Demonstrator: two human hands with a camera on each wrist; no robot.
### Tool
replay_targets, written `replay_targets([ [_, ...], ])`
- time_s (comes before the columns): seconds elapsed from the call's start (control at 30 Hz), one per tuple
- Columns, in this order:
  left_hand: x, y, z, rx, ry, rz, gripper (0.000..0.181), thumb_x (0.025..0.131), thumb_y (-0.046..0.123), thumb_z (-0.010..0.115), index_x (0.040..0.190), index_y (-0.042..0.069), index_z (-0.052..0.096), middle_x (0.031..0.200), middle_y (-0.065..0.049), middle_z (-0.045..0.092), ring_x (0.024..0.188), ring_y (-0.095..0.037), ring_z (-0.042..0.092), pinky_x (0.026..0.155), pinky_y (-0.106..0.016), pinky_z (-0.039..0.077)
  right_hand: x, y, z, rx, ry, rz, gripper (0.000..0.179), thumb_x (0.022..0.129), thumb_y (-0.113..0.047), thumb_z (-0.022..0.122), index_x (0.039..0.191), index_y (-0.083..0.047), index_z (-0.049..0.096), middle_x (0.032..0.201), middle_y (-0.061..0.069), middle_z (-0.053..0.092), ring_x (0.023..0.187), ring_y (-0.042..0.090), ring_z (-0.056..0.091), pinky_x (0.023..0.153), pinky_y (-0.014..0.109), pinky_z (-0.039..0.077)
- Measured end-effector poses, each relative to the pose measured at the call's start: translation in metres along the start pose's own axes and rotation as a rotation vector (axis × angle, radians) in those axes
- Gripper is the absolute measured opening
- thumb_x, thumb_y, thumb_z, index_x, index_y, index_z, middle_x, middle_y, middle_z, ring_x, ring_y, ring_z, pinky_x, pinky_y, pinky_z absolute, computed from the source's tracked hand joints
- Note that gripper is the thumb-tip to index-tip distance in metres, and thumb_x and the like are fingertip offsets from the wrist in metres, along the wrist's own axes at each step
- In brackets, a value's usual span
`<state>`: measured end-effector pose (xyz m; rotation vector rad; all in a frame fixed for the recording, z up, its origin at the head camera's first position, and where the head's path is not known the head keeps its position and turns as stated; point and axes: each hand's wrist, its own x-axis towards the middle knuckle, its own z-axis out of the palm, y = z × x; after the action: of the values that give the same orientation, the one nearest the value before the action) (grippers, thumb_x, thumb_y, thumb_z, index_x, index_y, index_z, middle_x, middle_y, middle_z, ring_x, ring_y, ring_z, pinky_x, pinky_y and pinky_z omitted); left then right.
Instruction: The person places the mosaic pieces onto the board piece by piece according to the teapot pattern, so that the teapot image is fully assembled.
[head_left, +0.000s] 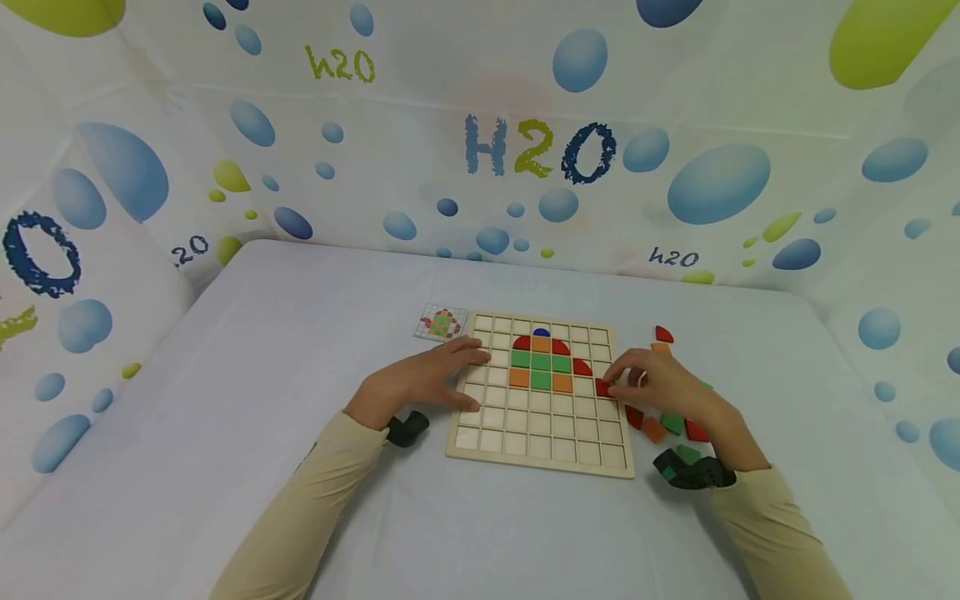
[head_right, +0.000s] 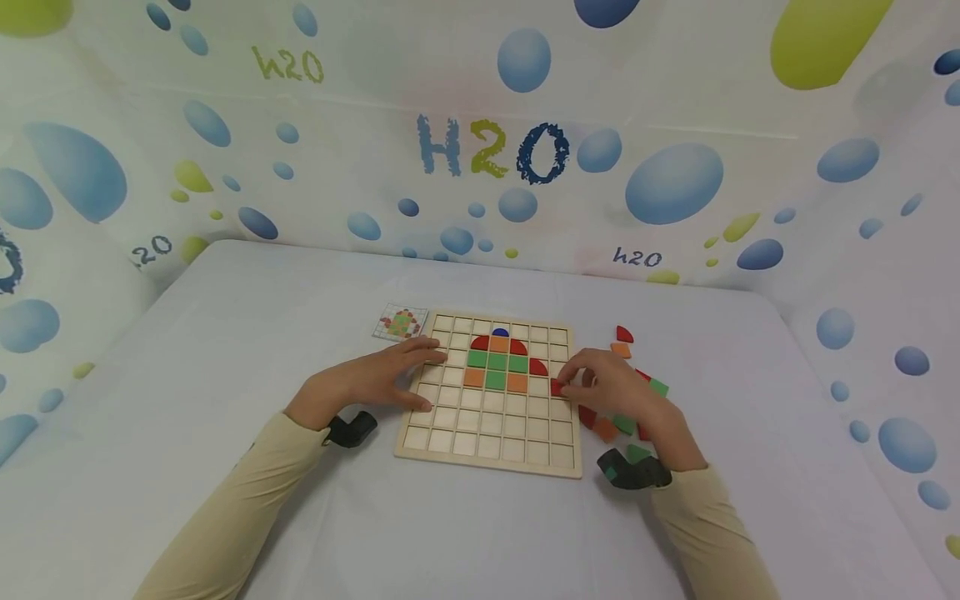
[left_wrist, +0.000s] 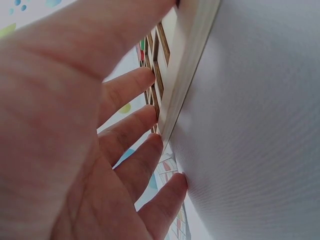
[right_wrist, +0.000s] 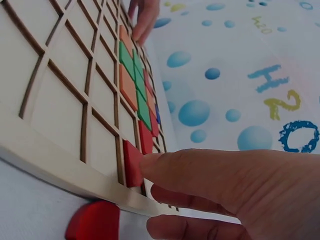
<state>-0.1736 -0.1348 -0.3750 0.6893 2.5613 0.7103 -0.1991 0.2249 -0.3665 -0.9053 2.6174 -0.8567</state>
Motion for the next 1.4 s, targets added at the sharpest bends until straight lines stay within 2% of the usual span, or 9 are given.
replay_targets([
  [0.1, 0.0, -0.001, 0.0, 0.0, 0.003, 0.007, 0.077, 0.087, 0.034, 0.075, 0.149, 0.01, 0.039, 0.159, -0.012, 0.022, 0.147, -0.032, 0.021, 0.114, -0.05, 0.028, -0.001, 0.002, -0.004, -0.019, 0.009, -0.026, 0.012, 0.087, -0.005, 0.072, 0.099, -0.003, 0.071, 0.092, 0.002, 0.066, 0.073, 0.013, 0.055, 0.062, 0.023, 0.049],
  [0.2, -0.001, -0.001, -0.001, 0.001, 0.003, 0.006, 0.077, 0.087, 0.035, 0.075, 0.15, 0.011, 0.038, 0.16, -0.012, 0.022, 0.147, -0.032, 0.02, 0.114, -0.05, 0.028, -0.003, 0.004, -0.009, -0.026, -0.011, -0.016, 0.011, 0.087, -0.008, 0.073, 0.097, -0.004, 0.072, 0.092, 0.002, 0.066, 0.073, 0.012, 0.055, 0.063, 0.024, 0.049],
  [0.47, 0.0, -0.001, 0.0, -0.001, -0.002, -0.006, 0.076, 0.087, 0.034, 0.075, 0.15, 0.011, 0.038, 0.16, -0.012, 0.021, 0.147, -0.032, 0.021, 0.114, -0.05, 0.028, -0.006, 0.005, -0.015, -0.022, -0.163, 0.071, 0.005, 0.086, -0.011, 0.074, 0.088, -0.009, 0.07, 0.08, -0.005, 0.065, 0.071, 0.014, 0.055, 0.063, 0.025, 0.049],
  [0.73, 0.001, 0.0, -0.001, -0.007, -0.004, -0.012, 0.077, 0.087, 0.034, 0.075, 0.15, 0.012, 0.038, 0.16, -0.011, 0.02, 0.147, -0.031, 0.021, 0.114, -0.049, 0.028, -0.008, 0.008, -0.014, -0.017, -0.244, 0.134, 0.018, 0.079, -0.017, 0.081, 0.087, -0.012, 0.066, 0.079, -0.003, 0.058, 0.073, 0.014, 0.053, 0.062, 0.026, 0.048],
  [0.97, 0.0, 0.0, -0.001, 0.003, -0.002, 0.003, 0.076, 0.087, 0.034, 0.075, 0.15, 0.01, 0.038, 0.16, -0.013, 0.021, 0.147, -0.033, 0.021, 0.113, -0.05, 0.029, -0.011, 0.007, -0.017, -0.008, -0.241, 0.143, 0.018, 0.08, -0.007, 0.077, 0.095, -0.008, 0.067, 0.086, -0.001, 0.061, 0.074, 0.015, 0.055, 0.065, 0.027, 0.05],
  [1.2, 0.0, 0.001, -0.001, 0.002, 0.003, 0.003, 0.076, 0.087, 0.034, 0.075, 0.149, 0.01, 0.039, 0.16, -0.014, 0.022, 0.147, -0.033, 0.021, 0.113, -0.05, 0.029, -0.012, 0.008, -0.018, -0.021, -0.228, 0.105, 0.015, 0.079, -0.005, 0.076, 0.09, -0.007, 0.066, 0.08, -0.003, 0.06, 0.071, 0.013, 0.055, 0.065, 0.024, 0.05],
  [1.4, -0.001, 0.001, -0.001, -0.004, 0.004, 0.001, 0.076, 0.087, 0.034, 0.075, 0.149, 0.01, 0.039, 0.159, -0.013, 0.022, 0.146, -0.033, 0.022, 0.113, -0.05, 0.029, -0.012, 0.007, -0.019, -0.017, -0.237, 0.099, 0.017, 0.079, -0.005, 0.076, 0.092, -0.008, 0.065, 0.084, -0.003, 0.06, 0.074, 0.013, 0.054, 0.068, 0.026, 0.05],
])
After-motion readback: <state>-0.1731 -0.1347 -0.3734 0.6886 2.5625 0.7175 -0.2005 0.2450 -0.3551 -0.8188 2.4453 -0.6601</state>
